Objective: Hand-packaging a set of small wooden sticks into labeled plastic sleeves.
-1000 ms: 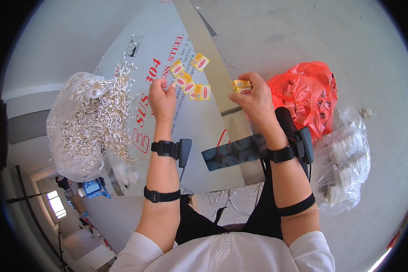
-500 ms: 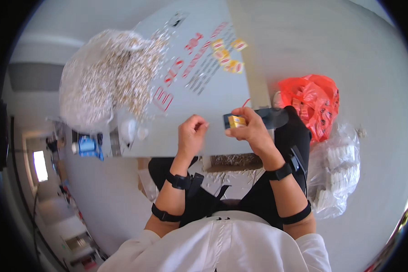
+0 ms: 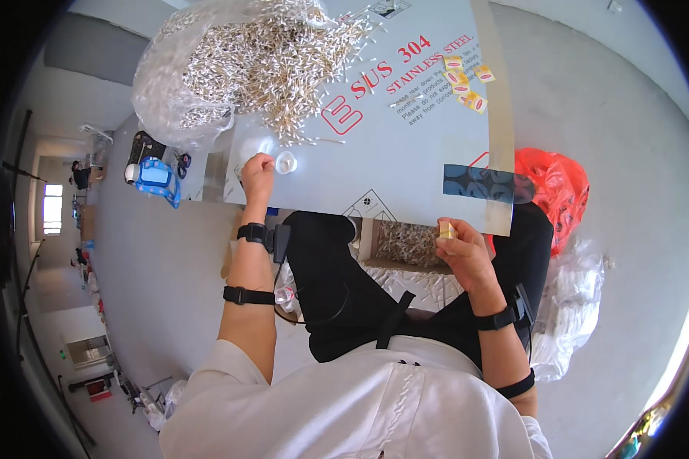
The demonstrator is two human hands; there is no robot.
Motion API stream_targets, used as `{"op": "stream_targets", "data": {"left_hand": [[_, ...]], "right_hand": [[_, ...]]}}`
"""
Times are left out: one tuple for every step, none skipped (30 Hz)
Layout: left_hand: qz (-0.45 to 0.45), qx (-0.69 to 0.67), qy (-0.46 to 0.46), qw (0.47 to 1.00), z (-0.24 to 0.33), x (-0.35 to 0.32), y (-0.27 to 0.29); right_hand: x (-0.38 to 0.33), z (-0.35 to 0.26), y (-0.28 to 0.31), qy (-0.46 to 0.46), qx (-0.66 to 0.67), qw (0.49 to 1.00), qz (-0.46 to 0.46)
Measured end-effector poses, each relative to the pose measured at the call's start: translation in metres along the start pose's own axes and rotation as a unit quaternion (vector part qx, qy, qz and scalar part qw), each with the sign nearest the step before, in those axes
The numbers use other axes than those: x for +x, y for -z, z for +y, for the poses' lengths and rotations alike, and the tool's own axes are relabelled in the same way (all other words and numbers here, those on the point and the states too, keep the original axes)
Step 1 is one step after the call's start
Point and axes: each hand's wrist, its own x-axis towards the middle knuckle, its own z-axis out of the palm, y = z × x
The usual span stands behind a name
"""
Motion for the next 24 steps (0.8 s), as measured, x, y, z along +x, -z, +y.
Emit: {"op": "stream_targets", "data": {"left_hand": [[-0.005,-0.008,-0.005,1.0,0.002,0.002,-0.007],[-0.016,0.049,-0.038,0.998,0.005,0.003,-0.015],[-0.027,0.105,-0.074,0.991,0.01,0.005,-0.024],[-0.035,0.096,-0.088,0.991,0.01,0.007,-0.032],[-0.034,0.109,-0.098,0.989,0.0,0.007,-0.034],[-0.033,0.123,-0.109,0.986,-0.01,0.009,-0.036],[-0.034,0.136,-0.117,0.983,-0.018,0.014,-0.036],[-0.036,0.147,-0.127,0.98,-0.019,0.019,-0.038],[-0.042,0.147,-0.132,0.979,-0.021,0.021,-0.036],[-0.047,0.147,-0.135,0.979,-0.017,0.022,-0.034],[-0.074,0.18,-0.139,0.971,-0.011,0.024,-0.033],[-0.078,0.174,-0.151,0.97,-0.006,0.024,-0.031],[-0.088,0.167,-0.147,0.971,-0.005,0.024,-0.026],[-0.097,0.159,-0.143,0.972,0.0,0.024,-0.022],[-0.096,0.156,-0.148,0.972,0.003,0.021,-0.017],[-0.066,0.195,-0.133,0.969,0.015,0.018,-0.013],[-0.033,0.235,-0.115,0.965,0.027,0.015,-0.009],[-0.032,0.231,-0.119,0.965,0.039,0.01,-0.006],[0.001,0.125,-0.13,0.984,0.053,0.004,0.0],[0.033,0.019,-0.137,0.99,0.065,-0.003,0.002],[-0.007,-0.079,-0.118,0.99,0.08,-0.01,-0.003],[-0.046,-0.175,-0.098,0.979,0.098,-0.021,-0.009],[-0.095,-0.224,-0.126,0.962,0.122,-0.033,-0.015],[-0.143,-0.272,-0.153,0.939,0.149,-0.045,-0.021]], "right_hand": [[-0.003,0.0,-0.001,0.019,-0.005,1.0,0.006],[-0.006,0.0,-0.001,0.04,-0.01,0.999,0.013],[-0.008,-0.001,-0.003,0.048,-0.008,0.999,0.024],[-0.007,-0.003,-0.009,0.082,-0.045,0.995,0.031],[-0.007,-0.003,-0.015,0.113,-0.079,0.99,0.039],[-0.006,-0.004,-0.022,0.12,-0.07,0.989,0.054],[-0.005,-0.008,-0.029,0.148,-0.113,0.981,0.047],[-0.005,-0.011,-0.032,0.175,-0.156,0.971,0.043],[-0.005,-0.013,-0.035,0.182,-0.149,0.97,0.059],[-0.004,-0.015,-0.037,0.193,-0.163,0.966,0.063],[-0.004,-0.018,-0.037,0.204,-0.18,0.96,0.068],[-0.005,-0.02,-0.037,0.21,-0.176,0.958,0.079],[-0.005,-0.021,-0.038,0.214,-0.195,0.954,0.08],[-0.006,-0.024,-0.037,0.218,-0.216,0.948,0.082],[0.002,-0.02,-0.029,0.255,-0.24,0.933,0.089],[0.005,-0.019,-0.021,0.26,-0.24,0.931,0.096],[0.009,-0.019,-0.015,0.261,-0.264,0.923,0.099],[0.012,-0.02,-0.01,0.261,-0.289,0.915,0.102],[0.014,-0.022,-0.008,0.252,-0.274,0.923,0.097],[0.019,-0.025,-0.009,0.254,-0.274,0.923,0.095],[0.024,-0.028,-0.009,0.262,-0.29,0.917,0.084],[0.028,-0.031,-0.01,0.269,-0.304,0.911,0.071],[0.033,-0.033,-0.01,0.294,-0.347,0.888,0.068],[0.037,-0.036,-0.012,0.295,-0.346,0.888,0.067]]}}
